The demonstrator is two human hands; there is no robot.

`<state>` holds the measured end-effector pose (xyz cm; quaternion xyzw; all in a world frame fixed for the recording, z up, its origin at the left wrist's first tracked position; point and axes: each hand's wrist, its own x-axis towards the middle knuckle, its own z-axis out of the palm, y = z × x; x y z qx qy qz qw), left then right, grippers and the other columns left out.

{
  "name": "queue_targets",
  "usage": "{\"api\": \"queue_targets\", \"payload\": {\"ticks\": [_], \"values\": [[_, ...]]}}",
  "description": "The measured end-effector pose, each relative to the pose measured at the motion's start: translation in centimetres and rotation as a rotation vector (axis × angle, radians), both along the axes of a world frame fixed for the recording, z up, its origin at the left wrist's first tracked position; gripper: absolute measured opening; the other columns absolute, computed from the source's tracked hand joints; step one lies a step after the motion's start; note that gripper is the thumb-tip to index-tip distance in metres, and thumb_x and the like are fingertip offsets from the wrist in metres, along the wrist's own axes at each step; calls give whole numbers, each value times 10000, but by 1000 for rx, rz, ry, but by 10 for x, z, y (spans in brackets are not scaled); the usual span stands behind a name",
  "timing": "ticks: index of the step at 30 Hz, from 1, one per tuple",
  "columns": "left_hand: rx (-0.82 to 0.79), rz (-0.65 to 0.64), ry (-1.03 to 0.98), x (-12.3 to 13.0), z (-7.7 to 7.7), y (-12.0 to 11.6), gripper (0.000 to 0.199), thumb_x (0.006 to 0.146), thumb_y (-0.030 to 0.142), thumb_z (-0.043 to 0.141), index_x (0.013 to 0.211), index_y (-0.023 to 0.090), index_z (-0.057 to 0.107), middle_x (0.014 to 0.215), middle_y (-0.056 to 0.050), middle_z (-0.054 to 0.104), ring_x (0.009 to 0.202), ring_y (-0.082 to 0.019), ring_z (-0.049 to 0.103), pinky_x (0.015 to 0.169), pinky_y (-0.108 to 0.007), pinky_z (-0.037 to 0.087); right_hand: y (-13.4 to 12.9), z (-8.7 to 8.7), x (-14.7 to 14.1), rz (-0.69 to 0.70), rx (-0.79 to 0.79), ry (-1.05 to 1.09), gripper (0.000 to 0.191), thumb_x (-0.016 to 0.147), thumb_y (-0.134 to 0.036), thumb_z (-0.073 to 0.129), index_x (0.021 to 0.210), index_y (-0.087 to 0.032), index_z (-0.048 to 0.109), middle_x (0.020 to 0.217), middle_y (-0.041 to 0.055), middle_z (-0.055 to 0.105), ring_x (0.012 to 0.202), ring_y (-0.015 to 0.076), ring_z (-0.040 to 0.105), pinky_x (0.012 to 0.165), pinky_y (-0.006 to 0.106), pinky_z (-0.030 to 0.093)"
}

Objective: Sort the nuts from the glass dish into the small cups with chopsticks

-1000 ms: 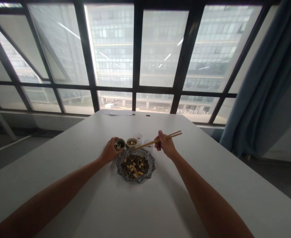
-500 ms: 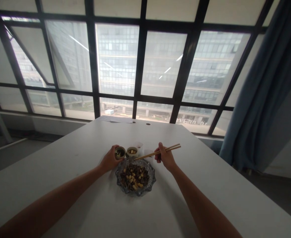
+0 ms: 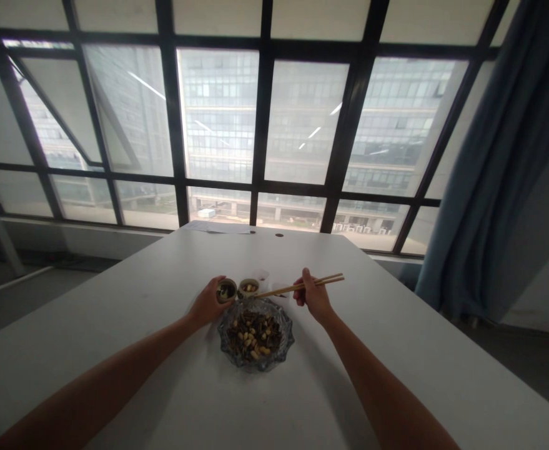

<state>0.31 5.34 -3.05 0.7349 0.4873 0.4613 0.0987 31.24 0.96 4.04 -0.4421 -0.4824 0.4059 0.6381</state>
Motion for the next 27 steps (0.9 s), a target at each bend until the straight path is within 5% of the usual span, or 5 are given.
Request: {"api": "queue_targets", "payload": {"ticks": [12, 18, 27], "values": [[-14, -3, 6, 0, 2, -1, 652, 694, 280, 797, 1286, 211, 532, 1274, -113, 636, 1187, -285, 629, 1033, -449, 513, -20, 18, -13, -59, 133, -198, 703, 707, -874, 595, 590, -182, 608, 404, 29, 574, 286, 108, 470, 282, 220, 367], [-4, -3, 7, 0, 1, 0, 643, 690, 281, 791, 1277, 211, 536, 1264, -114, 643, 1177, -293, 637, 1033, -459, 515, -43, 32, -36, 79, 259, -383, 625, 832, -790, 550, 654, -197, 633, 470, 30, 613, 350, 121, 511, 335, 234, 411], [36, -67, 47, 1, 6, -4, 628, 682, 200, 792, 1266, 205, 562, 1259, -114, 659, 1182, -287, 629, 1048, -462, 511, -41, 0, -60, 115, 346, -413, 494, 931, -663, 531, 774, -209, 645, 612, 36, 671, 507, 157, 601, 498, 277, 493]]}}
